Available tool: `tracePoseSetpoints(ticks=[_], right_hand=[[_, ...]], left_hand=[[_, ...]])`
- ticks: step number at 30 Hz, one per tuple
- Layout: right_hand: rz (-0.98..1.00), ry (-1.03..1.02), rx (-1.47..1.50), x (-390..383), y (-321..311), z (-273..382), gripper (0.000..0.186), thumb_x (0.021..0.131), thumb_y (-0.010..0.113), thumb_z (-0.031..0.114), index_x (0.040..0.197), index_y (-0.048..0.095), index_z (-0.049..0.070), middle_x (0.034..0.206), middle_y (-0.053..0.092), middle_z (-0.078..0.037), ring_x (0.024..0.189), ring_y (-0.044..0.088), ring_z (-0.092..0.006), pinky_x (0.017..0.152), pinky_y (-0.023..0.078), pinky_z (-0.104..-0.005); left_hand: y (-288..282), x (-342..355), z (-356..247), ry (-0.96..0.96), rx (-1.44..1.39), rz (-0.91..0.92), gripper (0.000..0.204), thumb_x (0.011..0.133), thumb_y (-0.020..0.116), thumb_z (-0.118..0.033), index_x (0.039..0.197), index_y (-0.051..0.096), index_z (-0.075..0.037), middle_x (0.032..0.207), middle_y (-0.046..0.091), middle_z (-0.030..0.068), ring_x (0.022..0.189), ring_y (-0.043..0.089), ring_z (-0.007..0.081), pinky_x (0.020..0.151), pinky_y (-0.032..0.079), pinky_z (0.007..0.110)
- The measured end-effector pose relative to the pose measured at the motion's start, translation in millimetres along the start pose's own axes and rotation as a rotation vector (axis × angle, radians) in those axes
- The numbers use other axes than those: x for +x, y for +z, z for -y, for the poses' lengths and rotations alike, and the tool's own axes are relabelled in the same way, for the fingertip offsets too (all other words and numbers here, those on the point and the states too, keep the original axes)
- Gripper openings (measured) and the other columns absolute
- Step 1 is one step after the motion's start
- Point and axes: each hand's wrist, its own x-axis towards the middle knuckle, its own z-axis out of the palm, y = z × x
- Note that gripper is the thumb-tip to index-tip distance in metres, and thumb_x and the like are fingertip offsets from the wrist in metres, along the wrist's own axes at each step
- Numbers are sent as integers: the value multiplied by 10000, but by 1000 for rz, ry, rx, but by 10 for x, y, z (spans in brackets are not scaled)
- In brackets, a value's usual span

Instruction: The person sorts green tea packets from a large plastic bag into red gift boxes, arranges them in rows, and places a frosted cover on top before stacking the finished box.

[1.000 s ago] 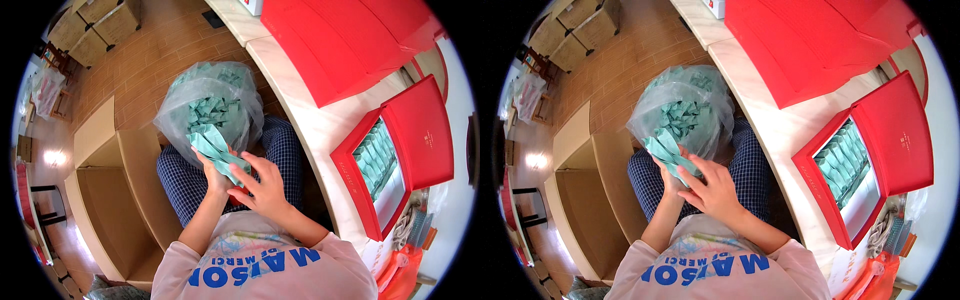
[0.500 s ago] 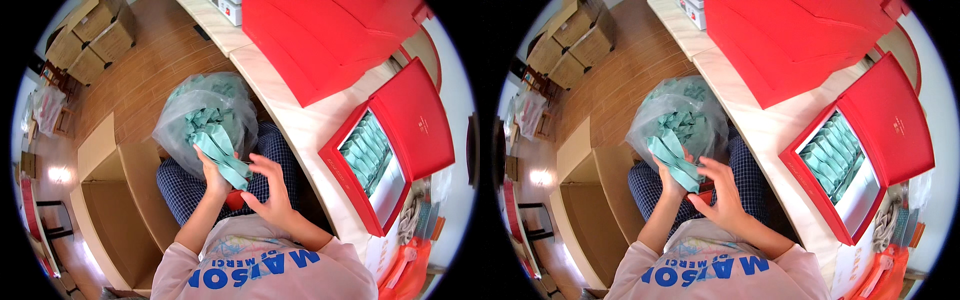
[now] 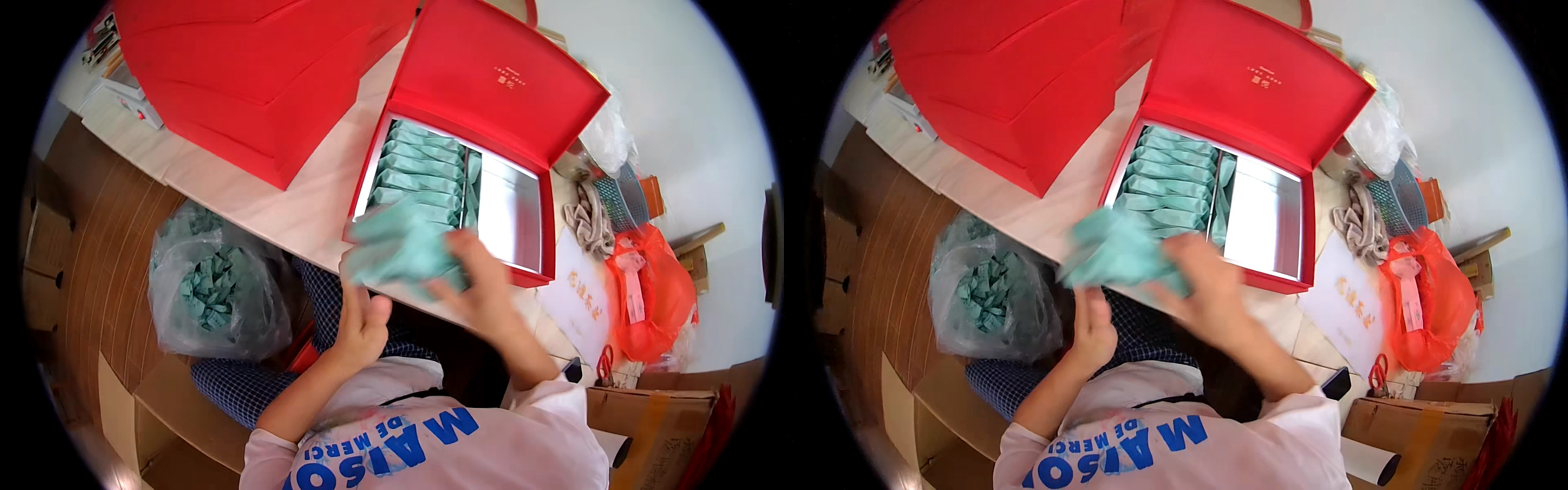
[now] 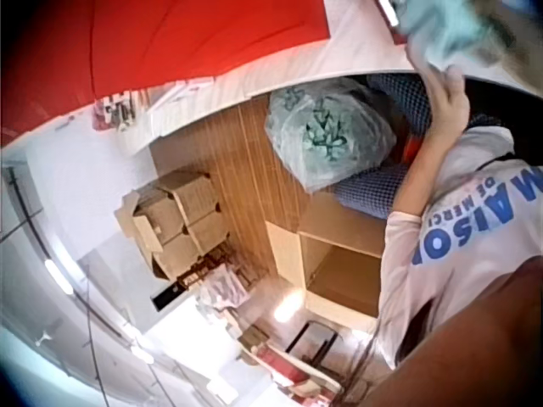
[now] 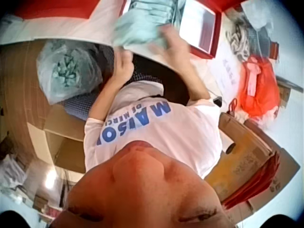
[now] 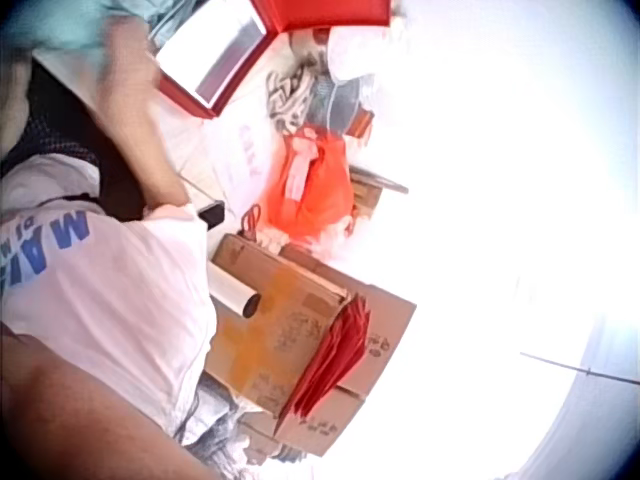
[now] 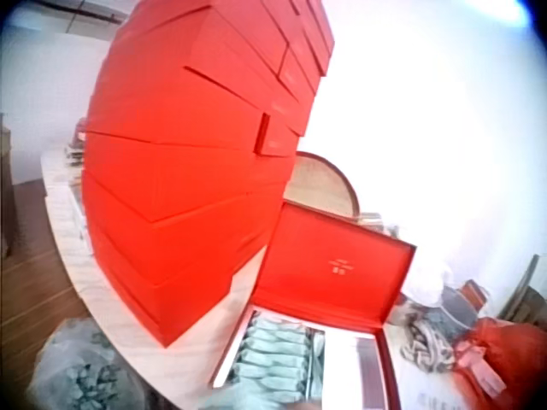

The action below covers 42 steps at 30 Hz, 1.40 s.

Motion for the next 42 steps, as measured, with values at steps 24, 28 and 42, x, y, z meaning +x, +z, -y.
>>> tracePoseSetpoints(ticks=[24, 28, 42], right_hand=[[214, 161, -895, 117, -868, -1877, 797, 558, 836, 324, 1224, 489, 57, 1097, 529, -114, 1077, 484, -291, 901, 384, -411], [222, 249, -940, -28, -957, -1643, 756, 580, 831, 263, 1224, 487, 69, 1101, 532, -109, 1072, 486, -292, 889, 394, -410], [476, 268, -737, -111, -713, -1675, 579, 632, 777, 206, 1154, 591, 37, 1015, 643, -155, 980, 588, -324, 886, 428, -400]], left_hand=[[-425, -176, 169, -361, -30, -97, 209, 930, 503, -81, 1127, 481, -13, 1027, 547, 51, 809, 521, 91, 759, 431, 224], [-591, -224, 233, -362, 3, -161, 183, 938, 505, -112, 1101, 504, -30, 1004, 559, 46, 785, 520, 87, 730, 430, 224], [-1024, -474, 324, -413, -86, -310, 138, 952, 474, -96, 1058, 545, -42, 933, 583, 32, 768, 517, 75, 714, 432, 211]])
